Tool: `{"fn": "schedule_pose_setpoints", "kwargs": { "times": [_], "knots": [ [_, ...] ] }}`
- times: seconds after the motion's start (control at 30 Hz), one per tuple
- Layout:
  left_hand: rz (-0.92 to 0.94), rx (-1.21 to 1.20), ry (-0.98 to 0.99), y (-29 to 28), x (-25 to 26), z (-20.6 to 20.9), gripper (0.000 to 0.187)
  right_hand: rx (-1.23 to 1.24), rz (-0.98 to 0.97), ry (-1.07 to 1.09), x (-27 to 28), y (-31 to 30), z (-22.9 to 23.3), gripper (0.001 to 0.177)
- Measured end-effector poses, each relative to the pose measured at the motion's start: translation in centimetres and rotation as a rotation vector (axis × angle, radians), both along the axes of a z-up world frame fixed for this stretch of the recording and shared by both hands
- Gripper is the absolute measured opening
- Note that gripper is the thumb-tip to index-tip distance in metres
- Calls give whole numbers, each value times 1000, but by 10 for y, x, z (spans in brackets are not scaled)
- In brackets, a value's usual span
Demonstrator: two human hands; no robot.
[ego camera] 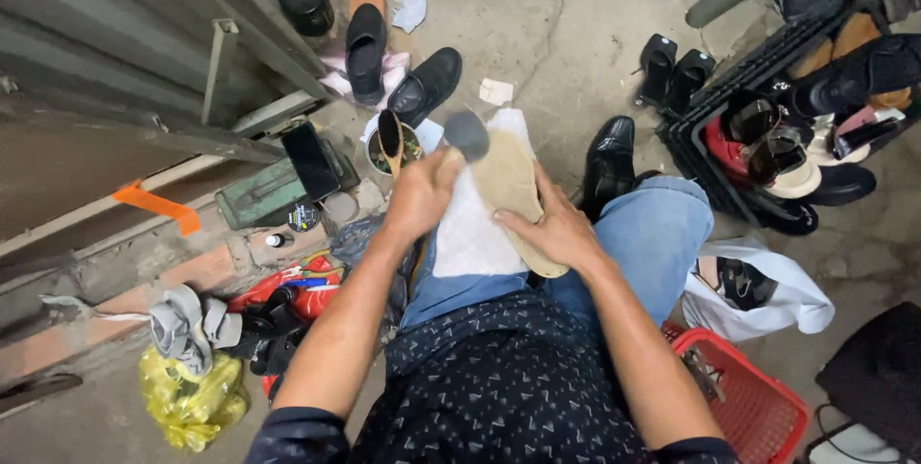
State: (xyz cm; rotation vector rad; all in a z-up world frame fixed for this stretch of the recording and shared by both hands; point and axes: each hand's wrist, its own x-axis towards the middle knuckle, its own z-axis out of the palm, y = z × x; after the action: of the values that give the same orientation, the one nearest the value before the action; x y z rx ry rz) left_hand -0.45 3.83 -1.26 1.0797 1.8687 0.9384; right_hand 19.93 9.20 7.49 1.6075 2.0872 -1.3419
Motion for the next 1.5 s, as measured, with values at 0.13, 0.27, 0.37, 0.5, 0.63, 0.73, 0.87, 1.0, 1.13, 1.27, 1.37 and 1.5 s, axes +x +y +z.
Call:
{"fn": "schedule_pose_setpoints", "kwargs": {
  "times": [0.13, 0.27, 0.37, 0.5, 0.63, 0.73, 0.87, 1.0, 1.13, 1.27, 1.37, 1.5],
  "knots": [
    [182, 91, -73, -15, 16, 14, 43, -38, -77, 16, 1, -2, -6, 107],
    [198, 176, 19, -29, 29, -14, 34, -16, -70, -14, 8, -1, -18, 107],
    [221, 228, 88, -47, 34, -20, 22, -83, -93, 51, 13, 0, -13, 101],
    [246, 287, 81, -54, 44, 0, 28, -95, -221, 313, 29, -5, -13, 86],
    [167, 154, 42, -49, 38, 12, 29, -63, -355, 370, 29, 0, -47, 85],
    [223, 321, 18, -36, 32, 0, 29, -5, -410, 334, 18, 12, -58, 83],
    [36, 15, 42, -25, 31, 11, 47, -21, -518, 333, 12, 33, -82, 85],
    [246, 360, 42, -40, 46, -30, 27, -52, -552, 322, 13, 32, -83, 93],
    [16, 109, 71, -42, 54, -4, 31, -38, -500, 276, 7, 31, -68, 84],
    [49, 109, 96, -44, 58, 27, 29, -152, -600, 375, 2, 31, -67, 99],
    [-44, 23, 150, -36, 41, 28, 36, -167, -560, 343, 4, 38, -84, 98],
    [65, 288, -8, -24, 26, 72, 22, -125, -623, 405, 12, 65, -123, 93]
  ]
}}
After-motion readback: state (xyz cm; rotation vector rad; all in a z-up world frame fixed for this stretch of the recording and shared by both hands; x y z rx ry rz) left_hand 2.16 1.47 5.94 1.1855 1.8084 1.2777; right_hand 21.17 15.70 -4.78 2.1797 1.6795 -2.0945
